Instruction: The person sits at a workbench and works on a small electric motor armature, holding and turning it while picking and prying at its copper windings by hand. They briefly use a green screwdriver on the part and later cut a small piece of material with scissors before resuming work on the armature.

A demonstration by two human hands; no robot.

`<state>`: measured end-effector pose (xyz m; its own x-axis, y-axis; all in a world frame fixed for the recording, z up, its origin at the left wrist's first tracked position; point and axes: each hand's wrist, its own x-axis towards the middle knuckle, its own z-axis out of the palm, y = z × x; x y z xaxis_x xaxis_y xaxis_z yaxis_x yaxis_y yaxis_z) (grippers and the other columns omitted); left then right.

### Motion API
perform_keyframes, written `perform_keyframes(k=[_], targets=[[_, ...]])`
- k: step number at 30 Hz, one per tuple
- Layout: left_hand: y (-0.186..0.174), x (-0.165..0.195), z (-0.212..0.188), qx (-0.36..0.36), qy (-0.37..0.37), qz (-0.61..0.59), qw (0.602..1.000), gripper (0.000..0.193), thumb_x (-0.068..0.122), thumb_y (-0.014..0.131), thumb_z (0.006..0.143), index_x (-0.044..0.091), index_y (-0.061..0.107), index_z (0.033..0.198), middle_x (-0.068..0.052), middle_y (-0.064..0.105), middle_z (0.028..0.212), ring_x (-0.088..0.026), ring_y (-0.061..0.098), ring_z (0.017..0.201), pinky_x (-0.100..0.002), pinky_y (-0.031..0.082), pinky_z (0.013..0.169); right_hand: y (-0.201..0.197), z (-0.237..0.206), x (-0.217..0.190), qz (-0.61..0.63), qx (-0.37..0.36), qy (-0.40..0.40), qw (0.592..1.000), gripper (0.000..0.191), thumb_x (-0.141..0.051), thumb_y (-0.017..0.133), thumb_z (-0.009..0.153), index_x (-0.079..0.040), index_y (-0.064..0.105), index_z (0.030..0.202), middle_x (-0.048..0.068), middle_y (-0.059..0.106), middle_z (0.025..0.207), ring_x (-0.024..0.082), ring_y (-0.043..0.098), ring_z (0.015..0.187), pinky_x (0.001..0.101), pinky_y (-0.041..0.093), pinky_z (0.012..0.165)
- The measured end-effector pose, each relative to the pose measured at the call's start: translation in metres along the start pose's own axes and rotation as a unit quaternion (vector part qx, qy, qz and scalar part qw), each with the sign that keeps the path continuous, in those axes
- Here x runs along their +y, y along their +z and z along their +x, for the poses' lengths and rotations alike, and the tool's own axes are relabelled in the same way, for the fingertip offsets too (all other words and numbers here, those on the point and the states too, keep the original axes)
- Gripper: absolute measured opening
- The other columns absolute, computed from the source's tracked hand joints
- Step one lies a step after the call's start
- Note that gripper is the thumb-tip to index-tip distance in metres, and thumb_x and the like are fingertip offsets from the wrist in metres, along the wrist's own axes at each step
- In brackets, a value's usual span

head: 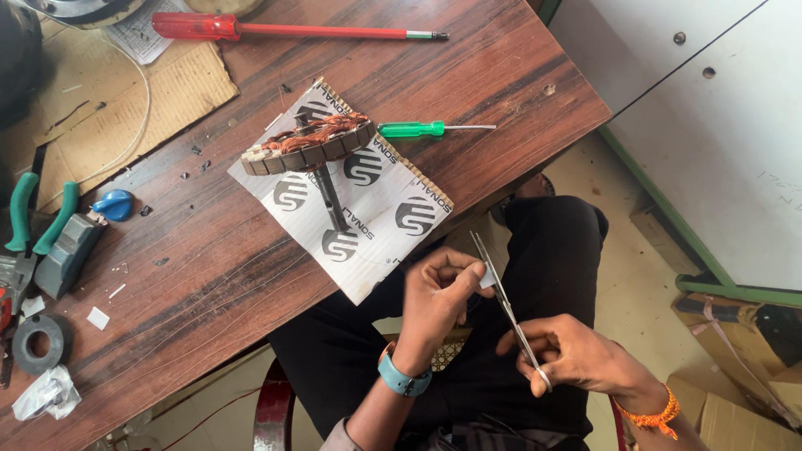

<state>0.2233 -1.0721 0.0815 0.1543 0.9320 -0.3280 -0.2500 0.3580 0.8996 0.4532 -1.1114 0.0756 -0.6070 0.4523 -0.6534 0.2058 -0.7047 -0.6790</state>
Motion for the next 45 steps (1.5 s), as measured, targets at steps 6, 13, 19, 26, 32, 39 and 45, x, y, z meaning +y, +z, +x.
perform_keyframes(k=[6, 13, 19, 26, 32, 39, 45], targets=[[-0.004, -0.002, 0.001, 0.010, -0.015, 0.018, 1.000, 0.023, 0.022, 0.070, 0.094, -0.001, 0.069, 0.094, -0.009, 0.076, 0.075, -0.003, 0.055, 0.044, -0.017, 0.039, 0.039, -0.002, 0.002, 0.002, -0.021, 0.017, 0.007, 1.000, 0.065, -0.026, 0.096, 0.057, 0.006, 0.073, 0.109, -0.002, 0.062, 0.064, 0.007, 0.056, 0.059, 0.0229, 0.041, 0.056], [-0.007, -0.006, 0.002, 0.034, -0.026, -0.008, 0.999, 0.022, 0.018, 0.070, 0.093, -0.004, 0.069, 0.096, -0.012, 0.076, 0.072, -0.006, 0.053, 0.040, -0.019, 0.038, 0.037, -0.007, 0.007, 0.012, -0.040, 0.012, -0.004, 0.999, 0.056, -0.022, 0.092, 0.061, 0.005, 0.074, 0.107, 0.003, 0.071, 0.068, 0.009, 0.065, 0.062, 0.0222, 0.049, 0.060], [-0.010, -0.017, -0.004, 0.021, -0.063, -0.047, 0.997, 0.024, 0.016, 0.065, 0.098, -0.003, 0.072, 0.111, -0.009, 0.071, 0.081, -0.009, 0.066, 0.056, -0.019, 0.044, 0.042, -0.014, 0.002, 0.021, -0.057, 0.078, -0.123, 0.988, 0.043, -0.025, 0.084, 0.077, 0.009, 0.072, 0.102, 0.010, 0.078, 0.072, 0.012, 0.075, 0.067, 0.0266, 0.060, 0.065], [0.000, -0.020, -0.030, -0.025, -0.019, 0.005, 1.000, 0.045, 0.006, 0.066, 0.093, 0.005, 0.063, 0.138, -0.006, 0.067, 0.099, -0.009, 0.065, 0.081, -0.022, 0.059, 0.059, -0.004, 0.012, 0.026, 0.011, 0.215, -0.280, 0.935, 0.063, -0.032, 0.081, 0.084, 0.002, 0.060, 0.133, 0.007, 0.075, 0.103, 0.006, 0.059, 0.073, 0.0217, 0.051, 0.067], [0.013, 0.004, -0.048, -0.029, 0.048, 0.153, 0.987, 0.050, -0.002, 0.074, 0.088, 0.005, 0.053, 0.133, -0.008, 0.074, 0.094, -0.014, 0.073, 0.074, -0.025, 0.059, 0.058, -0.002, 0.036, 0.030, 0.075, 0.231, -0.209, 0.947, 0.050, -0.010, 0.081, 0.077, 0.001, 0.067, 0.124, 0.011, 0.072, 0.094, 0.016, 0.071, 0.079, 0.0320, 0.061, 0.070], [0.016, 0.007, -0.065, -0.056, 0.105, 0.167, 0.979, 0.029, 0.000, 0.073, 0.092, 0.000, 0.060, 0.117, -0.011, 0.072, 0.099, -0.015, 0.073, 0.083, -0.025, 0.059, 0.058, -0.007, 0.025, 0.031, 0.033, 0.213, -0.233, 0.948, 0.034, -0.006, 0.079, 0.080, 0.002, 0.067, 0.111, 0.011, 0.074, 0.084, 0.020, 0.074, 0.077, 0.0339, 0.061, 0.073], [0.019, -0.019, -0.066, -0.037, -0.026, -0.009, 0.999, 0.017, 0.009, 0.078, 0.095, -0.002, 0.067, 0.102, -0.010, 0.072, 0.095, -0.012, 0.072, 0.083, -0.024, 0.058, 0.060, 0.005, 0.009, 0.007, -0.025, 0.203, -0.232, 0.951, 0.025, -0.002, 0.074, 0.082, -0.001, 0.064, 0.105, 0.009, 0.073, 0.085, 0.017, 0.074, 0.083, 0.0324, 0.059, 0.078]])
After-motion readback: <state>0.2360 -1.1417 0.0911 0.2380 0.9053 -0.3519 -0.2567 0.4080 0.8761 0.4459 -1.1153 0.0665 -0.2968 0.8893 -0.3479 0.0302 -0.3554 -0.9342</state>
